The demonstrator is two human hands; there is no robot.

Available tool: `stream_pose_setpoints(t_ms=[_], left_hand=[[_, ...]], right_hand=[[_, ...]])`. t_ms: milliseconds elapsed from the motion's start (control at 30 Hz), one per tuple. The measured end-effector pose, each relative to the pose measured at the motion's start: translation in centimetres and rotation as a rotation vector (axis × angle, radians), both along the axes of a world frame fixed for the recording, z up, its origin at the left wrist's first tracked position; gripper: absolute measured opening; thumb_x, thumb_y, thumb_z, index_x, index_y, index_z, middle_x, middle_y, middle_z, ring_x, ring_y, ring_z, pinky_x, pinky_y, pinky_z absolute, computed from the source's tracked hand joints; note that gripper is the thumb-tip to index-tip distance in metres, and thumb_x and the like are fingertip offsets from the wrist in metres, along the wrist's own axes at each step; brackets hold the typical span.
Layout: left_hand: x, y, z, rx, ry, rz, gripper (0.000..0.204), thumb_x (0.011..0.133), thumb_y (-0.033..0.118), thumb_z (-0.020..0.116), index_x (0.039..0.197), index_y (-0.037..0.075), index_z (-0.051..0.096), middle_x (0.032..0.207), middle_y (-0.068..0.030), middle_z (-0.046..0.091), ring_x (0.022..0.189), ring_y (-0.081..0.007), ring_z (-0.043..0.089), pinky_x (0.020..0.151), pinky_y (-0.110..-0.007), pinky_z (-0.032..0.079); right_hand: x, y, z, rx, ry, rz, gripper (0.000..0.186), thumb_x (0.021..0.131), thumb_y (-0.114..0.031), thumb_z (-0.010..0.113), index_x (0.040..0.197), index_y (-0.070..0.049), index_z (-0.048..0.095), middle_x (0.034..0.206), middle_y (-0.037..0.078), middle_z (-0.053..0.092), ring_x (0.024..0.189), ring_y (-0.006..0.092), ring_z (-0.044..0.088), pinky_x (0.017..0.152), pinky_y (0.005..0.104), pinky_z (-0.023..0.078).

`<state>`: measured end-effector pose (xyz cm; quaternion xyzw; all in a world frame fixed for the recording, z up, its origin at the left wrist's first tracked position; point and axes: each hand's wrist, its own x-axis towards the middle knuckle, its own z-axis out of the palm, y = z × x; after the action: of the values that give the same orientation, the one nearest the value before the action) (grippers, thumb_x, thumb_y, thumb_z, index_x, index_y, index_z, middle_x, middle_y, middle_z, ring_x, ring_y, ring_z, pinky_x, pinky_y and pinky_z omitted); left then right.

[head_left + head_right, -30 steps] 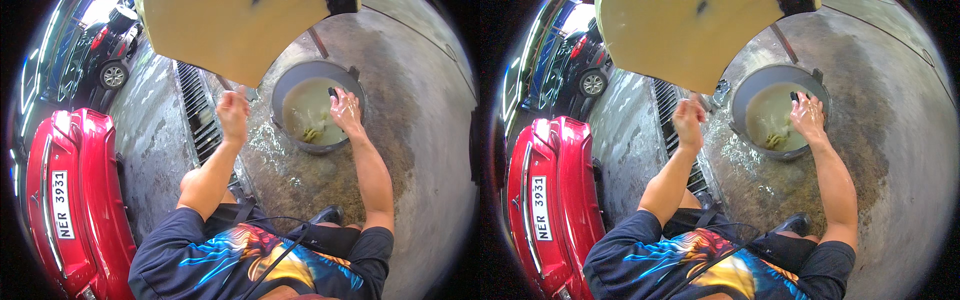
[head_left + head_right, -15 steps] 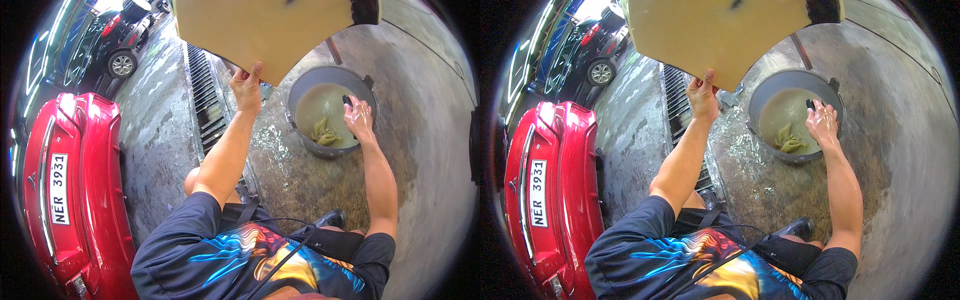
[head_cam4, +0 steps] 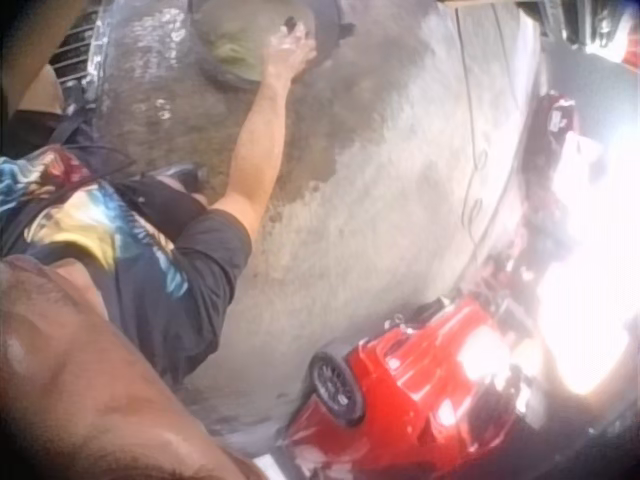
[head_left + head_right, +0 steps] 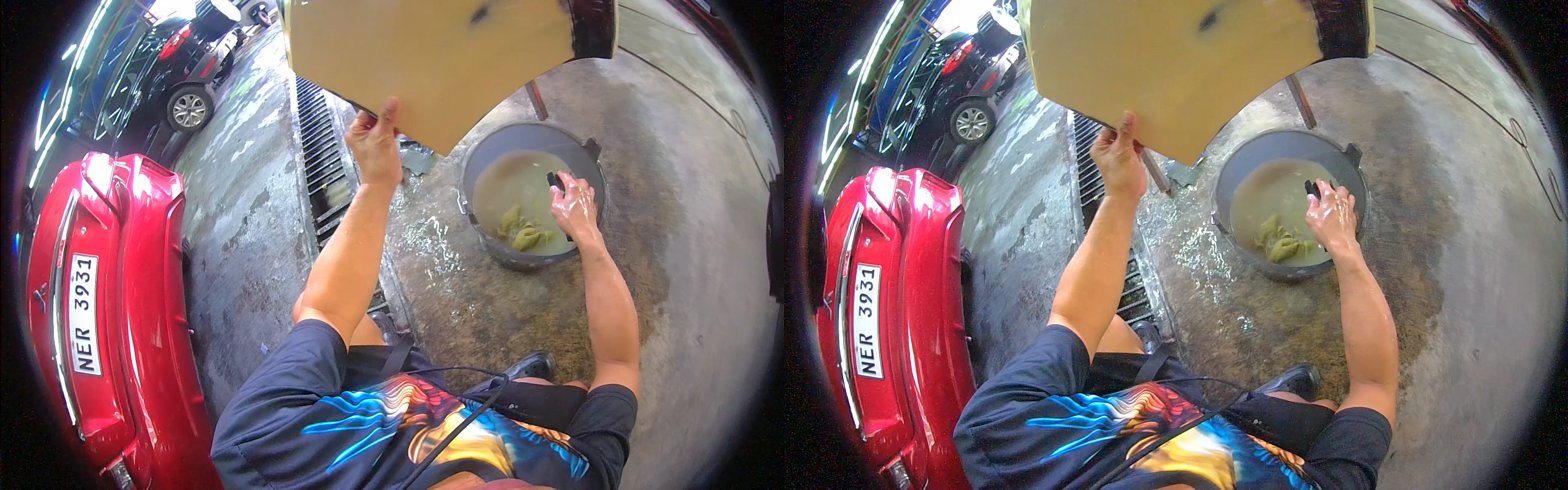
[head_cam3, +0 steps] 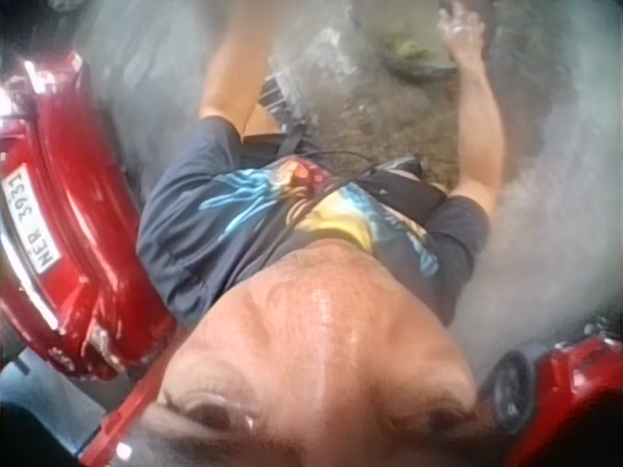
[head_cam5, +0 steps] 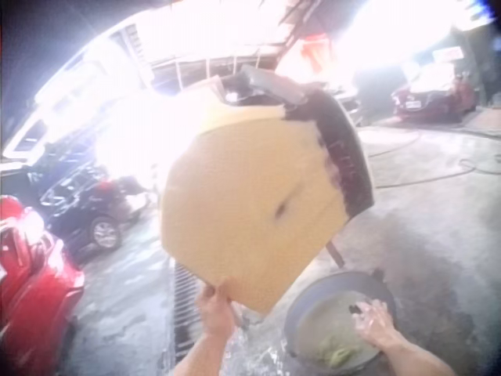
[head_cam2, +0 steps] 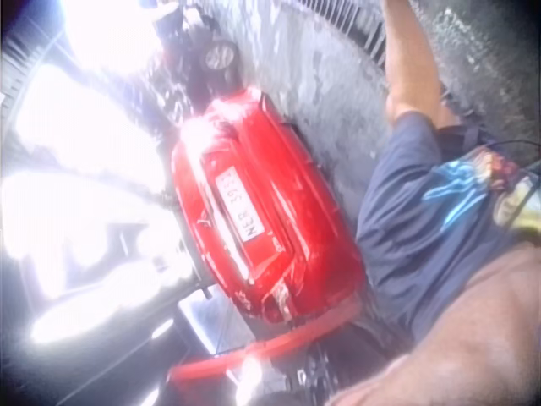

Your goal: The person sands a beige car part using a sanding block and water from a bucket. They repeatedly dip a cloth into the bucket to wipe the surface while sanding different areas of the part.

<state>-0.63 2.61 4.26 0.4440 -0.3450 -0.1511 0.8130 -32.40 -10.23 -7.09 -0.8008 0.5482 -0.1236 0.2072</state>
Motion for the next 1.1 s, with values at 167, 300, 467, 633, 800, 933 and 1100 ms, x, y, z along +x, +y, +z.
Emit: stream_pose_setpoints(t_ms=[167,300,467,633,800,933,1100], left_hand=[[1.2,-0.5,2.2,-0.121,-0.02,0.046,0.024,0.098,0.035,0.081,0.097,0.012,0.073,0.09,0.0049,0.073,0.075,-0.0077,0.064,0.068,-0.027,0.048],[1.8,0.2,1.5,-0.053,0.001,0.038,0.027,0.1,0.038,0.078,0.099,0.012,0.071,0.09,0.0048,0.072,0.075,-0.007,0.062,0.067,-0.028,0.048],[2.0,1.1,-0.5,-0.033,-0.036,0.017,0.028,0.1,0.035,0.079,0.09,0.012,0.066,0.083,0.004,0.067,0.074,-0.0071,0.06,0.068,-0.027,0.048],[2.4,1.5,-1.3,-0.054,-0.059,-0.134,0.023,0.097,0.024,0.083,0.092,0.007,0.069,0.088,-0.0006,0.073,0.079,-0.0111,0.069,0.074,-0.03,0.057],[3.0,2.2,-1.9,0.125,-0.053,-0.237,0.015,0.092,0.011,0.085,0.099,0.004,0.073,0.092,-0.0033,0.076,0.081,-0.0128,0.071,0.078,-0.03,0.058],[2.8,2.7,-2.0,0.171,-0.015,-0.365,0.024,0.089,0.006,0.086,0.109,0.004,0.073,0.103,-0.0067,0.077,0.093,-0.0157,0.072,0.086,-0.033,0.058],[2.6,3.0,0.3,-0.209,0.416,-0.653,0.069,0.098,0.066,0.067,0.135,0.007,0.066,0.128,-0.0057,0.073,0.112,-0.0217,0.069,0.095,-0.04,0.057]], right_hand=[[0.0,0.7,0.5,0.022,-0.005,0.051,0.048,0.104,-0.032,0.061,0.149,-0.015,0.061,0.145,0.022,0.059,0.136,0.0425,0.053,0.114,0.0576,0.044],[-0.1,0.8,1.0,0.097,0.052,0.155,0.046,0.104,-0.03,0.061,0.148,-0.015,0.061,0.141,0.022,0.061,0.137,0.0431,0.053,0.115,0.0583,0.045],[1.5,-1.5,2.6,0.17,0.01,0.187,0.046,0.103,-0.031,0.061,0.146,-0.016,0.063,0.146,0.022,0.06,0.138,0.0455,0.053,0.117,0.0567,0.043],[4.8,-4.8,2.4,0.141,0.169,0.143,0.048,0.102,-0.034,0.061,0.146,-0.016,0.063,0.155,0.019,0.055,0.149,0.0467,0.044,0.122,0.0614,0.037],[6.5,-5.7,-3.2,0.352,0.495,0.086,0.049,0.096,-0.019,0.067,0.145,-0.017,0.065,0.155,0.017,0.057,0.148,0.041,0.049,0.119,0.0557,0.042],[6.2,-6.8,-7.6,0.426,0.468,0.075,0.049,0.097,-0.021,0.068,0.146,-0.017,0.065,0.156,0.018,0.057,0.147,0.0356,0.052,0.118,0.0532,0.045],[4.6,-8.1,-6.4,0.32,-0.002,-0.059,0.049,0.099,-0.024,0.066,0.145,-0.008,0.064,0.144,0.021,0.067,0.138,0.0367,0.061,0.115,0.0438,0.048]])
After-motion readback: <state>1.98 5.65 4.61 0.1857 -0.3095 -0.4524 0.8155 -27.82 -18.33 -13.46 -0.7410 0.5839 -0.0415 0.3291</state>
